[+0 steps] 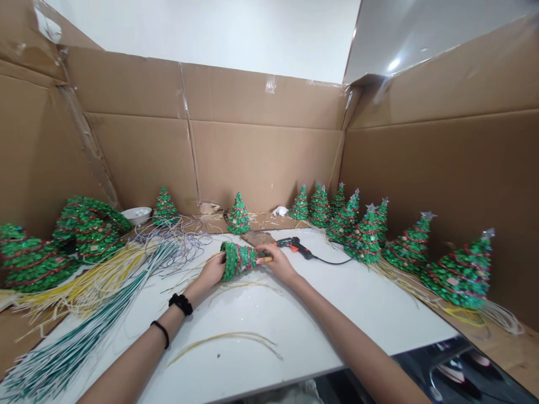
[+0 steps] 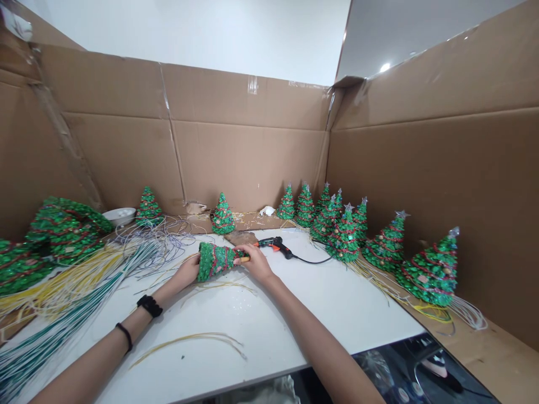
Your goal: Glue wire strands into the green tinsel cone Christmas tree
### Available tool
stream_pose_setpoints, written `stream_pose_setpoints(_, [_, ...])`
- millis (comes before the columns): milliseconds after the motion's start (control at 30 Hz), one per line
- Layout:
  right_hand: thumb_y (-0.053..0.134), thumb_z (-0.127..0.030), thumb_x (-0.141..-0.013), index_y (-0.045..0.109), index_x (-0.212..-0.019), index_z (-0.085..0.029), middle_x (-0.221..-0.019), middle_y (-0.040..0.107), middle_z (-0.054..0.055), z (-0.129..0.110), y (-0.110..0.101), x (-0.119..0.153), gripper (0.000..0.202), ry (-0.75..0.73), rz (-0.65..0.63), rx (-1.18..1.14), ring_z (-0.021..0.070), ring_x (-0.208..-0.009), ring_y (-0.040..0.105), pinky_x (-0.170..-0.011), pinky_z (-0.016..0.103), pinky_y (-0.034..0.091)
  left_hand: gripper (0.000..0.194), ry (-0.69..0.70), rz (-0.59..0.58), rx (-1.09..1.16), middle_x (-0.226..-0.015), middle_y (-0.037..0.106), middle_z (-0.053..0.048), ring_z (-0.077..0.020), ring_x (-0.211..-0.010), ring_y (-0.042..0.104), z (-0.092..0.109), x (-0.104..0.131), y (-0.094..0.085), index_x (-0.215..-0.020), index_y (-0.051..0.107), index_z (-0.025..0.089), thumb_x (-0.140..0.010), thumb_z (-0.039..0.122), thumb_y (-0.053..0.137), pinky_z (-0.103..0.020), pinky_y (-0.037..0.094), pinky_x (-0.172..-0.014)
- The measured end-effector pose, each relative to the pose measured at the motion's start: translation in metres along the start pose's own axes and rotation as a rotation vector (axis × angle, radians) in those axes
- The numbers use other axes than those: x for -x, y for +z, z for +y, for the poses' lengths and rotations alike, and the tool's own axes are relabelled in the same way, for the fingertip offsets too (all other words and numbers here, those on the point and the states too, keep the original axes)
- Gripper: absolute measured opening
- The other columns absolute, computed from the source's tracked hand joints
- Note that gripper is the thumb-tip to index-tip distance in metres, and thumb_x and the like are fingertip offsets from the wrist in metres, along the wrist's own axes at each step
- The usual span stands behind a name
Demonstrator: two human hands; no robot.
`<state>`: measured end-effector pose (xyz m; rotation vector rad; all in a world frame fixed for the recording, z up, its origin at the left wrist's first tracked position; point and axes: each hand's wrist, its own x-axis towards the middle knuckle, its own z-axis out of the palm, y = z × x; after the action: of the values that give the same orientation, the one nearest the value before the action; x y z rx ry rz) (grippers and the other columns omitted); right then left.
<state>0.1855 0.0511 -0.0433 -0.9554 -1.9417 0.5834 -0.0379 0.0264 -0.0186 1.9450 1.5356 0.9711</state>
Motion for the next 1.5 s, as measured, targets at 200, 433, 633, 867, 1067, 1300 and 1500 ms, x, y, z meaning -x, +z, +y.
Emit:
stream_pose_setpoints(200, [0.068,-0.029,-0.073,0.064,-0.1,-0.022,-0.096,0.064,0.004,-0.003,-0.002,0.001,0.028,0.008,0.003,0.011,0.019,-0.091,0.057,-0.08,0.03,0.042,0.028,0.022,-0.002,0.019,-0.088,0.072,-0.006,-0.0244,-0.083,0.062,0.0,0.0,0.0,-0.078,0.068,0.016,-0.066,0.03,0.048,-0.033,0.049,-0.076])
stream_pose_setpoints(433, [0.069,-0.034,-0.071,0.063,-0.099,-0.022,-0.097,0.064,0.003,-0.001,-0.001,0.001,0.031,0.031,0.005,0.006,0.0182,-0.09,0.057,-0.077,0.029,0.043,0.026,0.04,0.007,0.036,-0.084,0.072,-0.006,-0.0237,-0.081,0.063,-0.004,-0.001,0.001,-0.077,0.068,0.016,-0.066,0.027,0.048,-0.032,0.049,-0.075])
stream_pose_setpoints(633, [0.069,-0.035,-0.071,0.063,-0.098,-0.021,-0.094,0.064,0.003,-0.003,-0.001,0.001,0.03,0.041,0.005,0.007,0.0175,-0.088,0.057,-0.075,0.028,0.043,0.028,0.023,0.015,0.042,-0.087,0.072,-0.005,-0.0235,-0.084,0.063,-0.001,-0.001,0.001,-0.079,0.069,0.016,-0.065,0.026,0.046,-0.032,0.049,-0.078])
stream_pose_setpoints(867, [0.069,-0.032,-0.07,0.064,-0.097,-0.021,-0.094,0.064,0.003,-0.01,-0.003,0.002,0.03,0.067,0.009,-0.003,0.0173,-0.086,0.057,-0.075,0.028,0.043,0.029,0.012,0.004,0.042,-0.089,0.072,-0.007,-0.0249,-0.087,0.062,-0.003,-0.001,0.001,-0.08,0.069,0.016,-0.065,0.026,0.046,-0.034,0.048,-0.08])
stream_pose_setpoints(1067, [0.069,-0.032,-0.069,0.063,-0.097,-0.021,-0.095,0.064,0.002,-0.01,-0.003,0.002,0.03,0.095,0.01,-0.029,0.0173,-0.086,0.058,-0.075,0.028,0.043,0.028,0.01,0.022,0.068,-0.087,0.072,-0.006,-0.0255,-0.087,0.062,-0.002,-0.001,0.001,-0.078,0.069,0.016,-0.065,0.029,0.048,-0.035,0.049,-0.08])
stream_pose_setpoints(1300, [0.068,-0.032,-0.069,0.063,-0.095,-0.021,-0.094,0.063,0.002,-0.009,-0.002,0.002,0.029,0.119,0.016,-0.078,0.0175,-0.087,0.058,-0.076,0.029,0.043,0.028,-0.007,0.018,0.058,-0.09,0.072,-0.008,-0.0268,-0.088,0.062,-0.001,0.0,0.0,-0.078,0.068,0.015,-0.062,0.028,0.048,-0.036,0.048,-0.08])
stream_pose_setpoints(1500, [0.067,-0.03,-0.069,0.062,-0.096,-0.019,-0.095,0.063,0.003,-0.007,-0.001,-0.001,0.029,0.109,-0.015,-0.108,0.0169,-0.087,0.057,-0.077,0.028,0.042,0.025,0.025,0.019,0.058,-0.088,0.072,-0.008,-0.0258,-0.085,0.062,-0.002,-0.001,0.0,-0.073,0.067,0.016,-0.062,0.026,0.047,-0.035,0.048,-0.078])
